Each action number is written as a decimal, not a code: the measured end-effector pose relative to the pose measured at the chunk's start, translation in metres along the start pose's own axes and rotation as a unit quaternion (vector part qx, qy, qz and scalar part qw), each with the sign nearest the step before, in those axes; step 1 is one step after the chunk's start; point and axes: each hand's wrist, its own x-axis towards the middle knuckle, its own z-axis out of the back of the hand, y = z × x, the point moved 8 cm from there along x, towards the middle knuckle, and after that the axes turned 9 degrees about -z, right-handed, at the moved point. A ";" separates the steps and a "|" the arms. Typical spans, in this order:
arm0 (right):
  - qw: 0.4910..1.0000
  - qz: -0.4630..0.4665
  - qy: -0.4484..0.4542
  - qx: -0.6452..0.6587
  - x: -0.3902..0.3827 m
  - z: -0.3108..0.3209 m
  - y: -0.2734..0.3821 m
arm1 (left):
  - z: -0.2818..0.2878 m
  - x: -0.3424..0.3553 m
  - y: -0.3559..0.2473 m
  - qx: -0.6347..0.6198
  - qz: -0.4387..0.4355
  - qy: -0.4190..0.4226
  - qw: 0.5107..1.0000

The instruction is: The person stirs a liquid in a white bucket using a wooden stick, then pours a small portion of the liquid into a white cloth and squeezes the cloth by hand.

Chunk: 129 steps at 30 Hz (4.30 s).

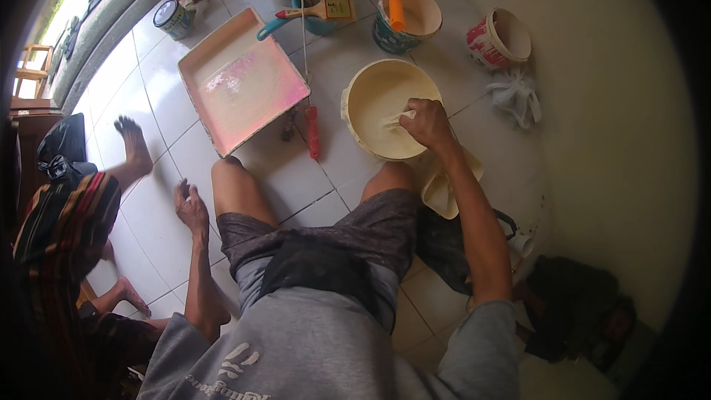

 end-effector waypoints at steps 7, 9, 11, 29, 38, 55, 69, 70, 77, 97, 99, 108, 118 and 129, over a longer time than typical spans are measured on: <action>0.999 0.002 -0.030 -0.034 0.003 -0.005 -0.003 | -0.183 -0.004 -0.223 -0.319 -0.132 0.334 0.877; 0.999 0.032 -0.007 -0.017 0.010 -0.016 0.016 | -0.230 -0.008 -0.217 -0.317 -0.065 0.390 0.862; 0.999 0.040 0.017 0.032 0.019 -0.018 0.029 | -0.248 -0.012 -0.235 -0.352 -0.047 0.349 0.867; 0.993 -0.041 0.035 -0.104 -0.013 -0.001 -0.025 | -0.249 -0.021 -0.292 -0.199 0.113 0.226 0.947; 0.997 0.075 0.005 0.014 0.028 -0.021 0.035 | -0.242 -0.017 -0.292 -0.204 0.098 0.176 0.958; 1.000 -0.002 -0.001 0.009 -0.009 -0.007 -0.011 | -0.242 -0.016 -0.281 -0.185 0.108 0.110 0.971; 0.998 -0.044 -0.039 0.035 -0.020 0.001 -0.022 | -0.245 -0.017 -0.279 -0.186 0.068 0.091 0.976; 0.998 -0.038 -0.047 0.012 -0.025 -0.002 -0.019 | -0.245 -0.016 -0.281 -0.196 0.062 0.078 0.976; 0.998 0.011 0.016 0.064 -0.008 -0.020 0.017 | -0.248 -0.019 -0.282 -0.203 0.103 0.108 0.968; 0.999 -0.011 -0.018 0.041 -0.002 -0.004 -0.007 | -0.249 -0.022 -0.285 -0.232 0.148 0.207 0.939; 0.998 0.000 -0.043 0.043 0.009 -0.001 -0.005 | -0.247 -0.022 -0.290 -0.228 0.139 0.193 0.944; 1.000 -0.001 0.017 -0.001 0.012 -0.012 0.000 | -0.248 -0.019 -0.281 -0.219 0.113 0.142 0.959; 0.996 -0.010 -0.068 -0.051 0.047 0.008 -0.003 | -0.253 -0.019 -0.277 -0.224 0.118 0.135 0.958; 0.999 -0.030 0.034 -0.029 -0.032 -0.010 -0.016 | -0.248 -0.020 -0.281 -0.232 0.136 0.169 0.948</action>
